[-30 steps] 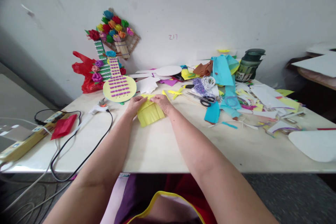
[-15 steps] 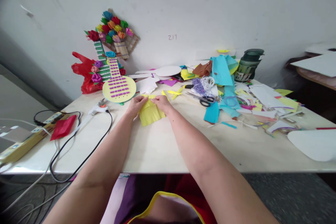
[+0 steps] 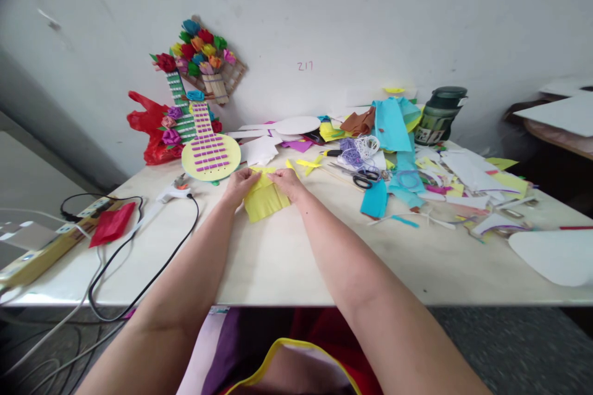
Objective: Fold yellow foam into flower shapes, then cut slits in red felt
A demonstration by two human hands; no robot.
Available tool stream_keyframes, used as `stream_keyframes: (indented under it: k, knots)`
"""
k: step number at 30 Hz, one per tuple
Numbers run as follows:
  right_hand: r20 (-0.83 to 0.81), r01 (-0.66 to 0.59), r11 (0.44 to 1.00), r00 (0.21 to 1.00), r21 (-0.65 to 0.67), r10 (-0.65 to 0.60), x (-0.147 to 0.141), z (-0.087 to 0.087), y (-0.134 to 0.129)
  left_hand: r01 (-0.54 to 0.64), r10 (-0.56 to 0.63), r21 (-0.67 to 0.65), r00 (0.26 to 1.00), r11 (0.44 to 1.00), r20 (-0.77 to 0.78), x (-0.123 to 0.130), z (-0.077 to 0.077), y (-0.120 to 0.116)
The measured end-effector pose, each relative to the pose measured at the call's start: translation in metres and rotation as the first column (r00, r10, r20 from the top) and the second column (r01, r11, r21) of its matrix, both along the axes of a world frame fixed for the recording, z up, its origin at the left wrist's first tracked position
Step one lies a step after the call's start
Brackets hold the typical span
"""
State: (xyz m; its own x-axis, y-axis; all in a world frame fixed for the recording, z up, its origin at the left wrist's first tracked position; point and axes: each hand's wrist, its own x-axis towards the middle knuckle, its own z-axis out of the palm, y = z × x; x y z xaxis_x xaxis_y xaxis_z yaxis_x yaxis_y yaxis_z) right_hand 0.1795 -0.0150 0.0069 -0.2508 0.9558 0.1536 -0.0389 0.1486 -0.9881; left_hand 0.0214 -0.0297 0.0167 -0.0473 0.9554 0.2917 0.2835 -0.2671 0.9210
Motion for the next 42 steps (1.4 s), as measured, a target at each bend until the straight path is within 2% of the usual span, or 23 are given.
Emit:
stream_keyframes:
  k: [8, 12, 21, 25, 27, 30, 34, 42]
  knots:
    - [0.006, 0.047, 0.999, 0.999, 0.019, -0.047, -0.003, -0.001, 0.002, 0.061, -0.062, 0.008, 0.982, 0.998, 0.177, 0.004, 0.007, -0.009]
    - [0.015, 0.059, 0.998, 0.998, 0.03, -0.059, -0.004, 0.0, 0.002, 0.058, -0.056, -0.002, 0.973, 0.998, 0.225, 0.004, 0.008, -0.008]
    - [-0.017, 0.026, 0.999, 1.0, 0.023, -0.026, -0.002, 0.001, 0.0, -0.006, 0.002, 0.022, 0.989, 1.0, 0.151, 0.0, 0.005, -0.002]
    - [-0.028, 0.019, 1.0, 0.999, 0.016, -0.019, -0.002, 0.002, 0.0, 0.044, -0.039, -0.03, 0.989, 0.999, 0.144, 0.002, 0.007, -0.005]
    - [-0.029, 0.006, 1.0, 1.0, 0.006, -0.006, -0.002, 0.002, 0.0, 0.044, -0.038, -0.069, 0.996, 0.997, 0.087, 0.003, 0.009, -0.007]
    - [-0.036, -0.008, 1.0, 0.999, -0.006, 0.008, -0.002, 0.002, 0.0, -0.022, 0.021, -0.082, 1.0, 0.996, -0.01, 0.004, 0.01, -0.009]
    - [-0.035, -0.023, 1.0, 0.999, -0.003, 0.022, -0.002, 0.002, 0.0, 0.011, -0.01, -0.072, 1.0, 0.997, 0.019, 0.004, 0.011, -0.009]
    - [-0.046, -0.014, 1.0, 0.999, 0.012, 0.014, -0.001, 0.001, 0.001, -0.123, 0.123, 0.003, 0.991, 0.992, -0.057, 0.005, 0.008, -0.004]
